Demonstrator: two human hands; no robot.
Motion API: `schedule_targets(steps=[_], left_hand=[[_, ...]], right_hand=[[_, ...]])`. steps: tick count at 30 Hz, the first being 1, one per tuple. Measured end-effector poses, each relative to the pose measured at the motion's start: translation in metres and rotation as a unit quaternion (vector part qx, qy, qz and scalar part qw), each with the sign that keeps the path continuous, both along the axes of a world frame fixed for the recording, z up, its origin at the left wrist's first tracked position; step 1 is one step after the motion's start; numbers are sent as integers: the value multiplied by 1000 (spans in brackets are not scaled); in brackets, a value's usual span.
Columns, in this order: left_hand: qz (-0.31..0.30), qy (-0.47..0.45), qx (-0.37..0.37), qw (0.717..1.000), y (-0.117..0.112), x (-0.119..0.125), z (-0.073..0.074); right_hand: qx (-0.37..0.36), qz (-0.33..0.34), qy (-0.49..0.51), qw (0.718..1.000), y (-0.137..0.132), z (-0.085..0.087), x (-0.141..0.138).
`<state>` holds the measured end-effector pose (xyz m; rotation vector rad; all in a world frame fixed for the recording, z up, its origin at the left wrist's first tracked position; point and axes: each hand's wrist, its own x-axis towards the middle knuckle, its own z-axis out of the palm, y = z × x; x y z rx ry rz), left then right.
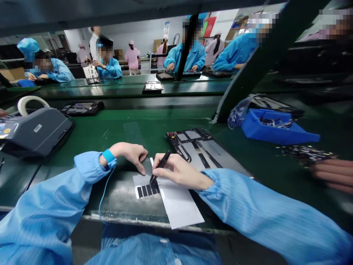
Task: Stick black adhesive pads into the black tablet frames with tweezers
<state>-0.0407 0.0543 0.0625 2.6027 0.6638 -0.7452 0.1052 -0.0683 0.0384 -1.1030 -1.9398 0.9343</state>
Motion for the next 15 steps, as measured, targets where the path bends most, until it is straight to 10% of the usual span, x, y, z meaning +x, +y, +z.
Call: schedule_targets(steps=[15], left_hand=[[23, 82, 90, 992, -27, 16, 3]], right_hand=[[35, -51, -8, 998, -6, -10, 2]])
